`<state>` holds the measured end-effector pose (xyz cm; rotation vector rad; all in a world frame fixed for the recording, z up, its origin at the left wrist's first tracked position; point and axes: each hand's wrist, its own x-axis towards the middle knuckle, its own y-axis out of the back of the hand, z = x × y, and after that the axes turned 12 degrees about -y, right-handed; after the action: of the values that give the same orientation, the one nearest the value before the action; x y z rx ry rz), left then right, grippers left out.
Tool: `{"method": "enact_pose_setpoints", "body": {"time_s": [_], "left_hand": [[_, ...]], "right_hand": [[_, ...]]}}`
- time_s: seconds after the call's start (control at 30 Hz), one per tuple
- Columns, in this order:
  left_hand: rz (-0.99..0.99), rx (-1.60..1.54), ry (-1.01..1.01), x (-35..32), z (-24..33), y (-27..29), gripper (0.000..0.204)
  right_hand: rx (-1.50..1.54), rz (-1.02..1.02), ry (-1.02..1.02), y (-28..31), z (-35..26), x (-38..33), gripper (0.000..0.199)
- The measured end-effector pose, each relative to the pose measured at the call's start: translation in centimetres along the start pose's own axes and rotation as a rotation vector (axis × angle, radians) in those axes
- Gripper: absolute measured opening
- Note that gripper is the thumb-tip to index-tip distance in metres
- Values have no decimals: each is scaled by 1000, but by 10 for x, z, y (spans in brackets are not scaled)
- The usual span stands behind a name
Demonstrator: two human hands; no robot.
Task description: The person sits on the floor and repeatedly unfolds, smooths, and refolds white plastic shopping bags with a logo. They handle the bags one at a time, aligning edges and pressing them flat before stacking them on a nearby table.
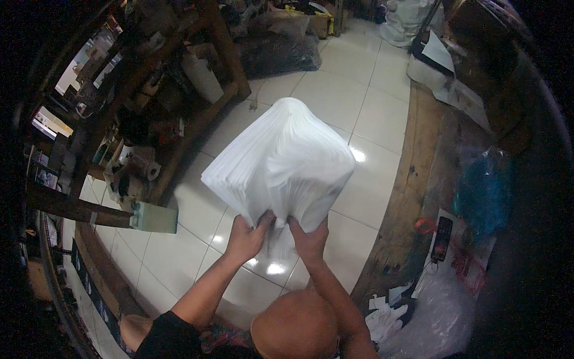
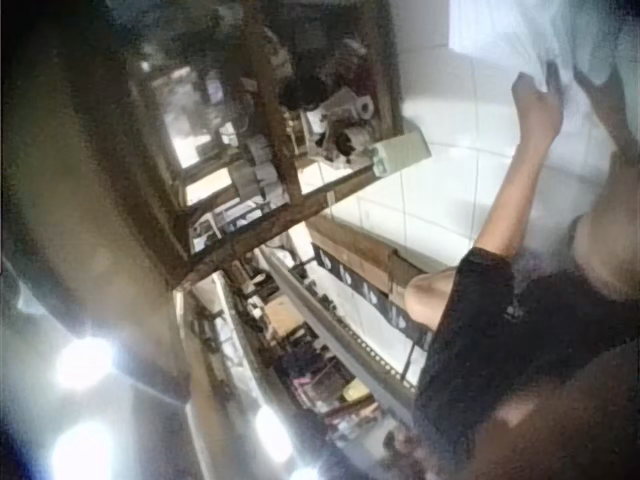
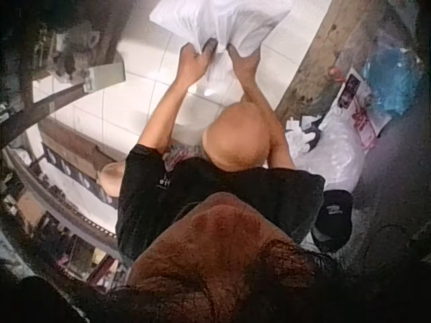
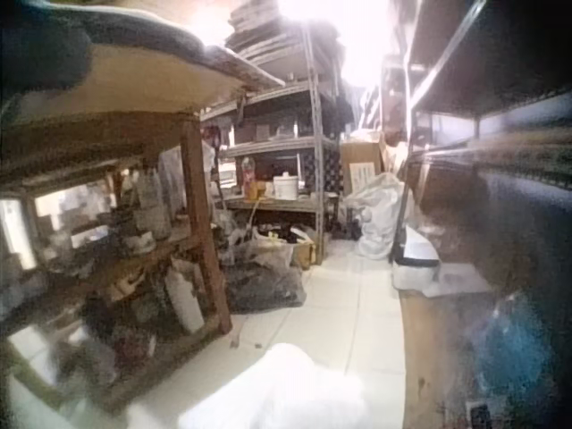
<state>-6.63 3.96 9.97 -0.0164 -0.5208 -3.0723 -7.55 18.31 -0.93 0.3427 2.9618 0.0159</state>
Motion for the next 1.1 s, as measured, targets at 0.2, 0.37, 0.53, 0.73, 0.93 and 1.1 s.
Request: {"method": "enact_pose_setpoints", "body": {"time_s": [0.2, 0.37, 0.53, 0.73, 0.93, 1.1], "left_hand": [[-17, -247, 26, 43, 12, -12, 25], [-10, -666, 326, 83, 43, -21, 35], [147, -995, 542, 101, 12, -8, 30], [331, -1091, 692, 78, -79, 34, 20], [272, -934, 788, 49, -145, 113, 14], [262, -846, 856, 20, -228, 146, 17]], "right_hand": [[87, -95, -81, 10, -30, 41, 53], [73, -304, -145, 25, -39, 96, 40], [-27, -547, -331, 31, -36, 134, 55], [-440, -394, -464, 27, 43, 156, 80], [-570, -171, -307, 44, 72, 154, 86], [-915, -97, 579, -2, 17, 91, 75]]}}
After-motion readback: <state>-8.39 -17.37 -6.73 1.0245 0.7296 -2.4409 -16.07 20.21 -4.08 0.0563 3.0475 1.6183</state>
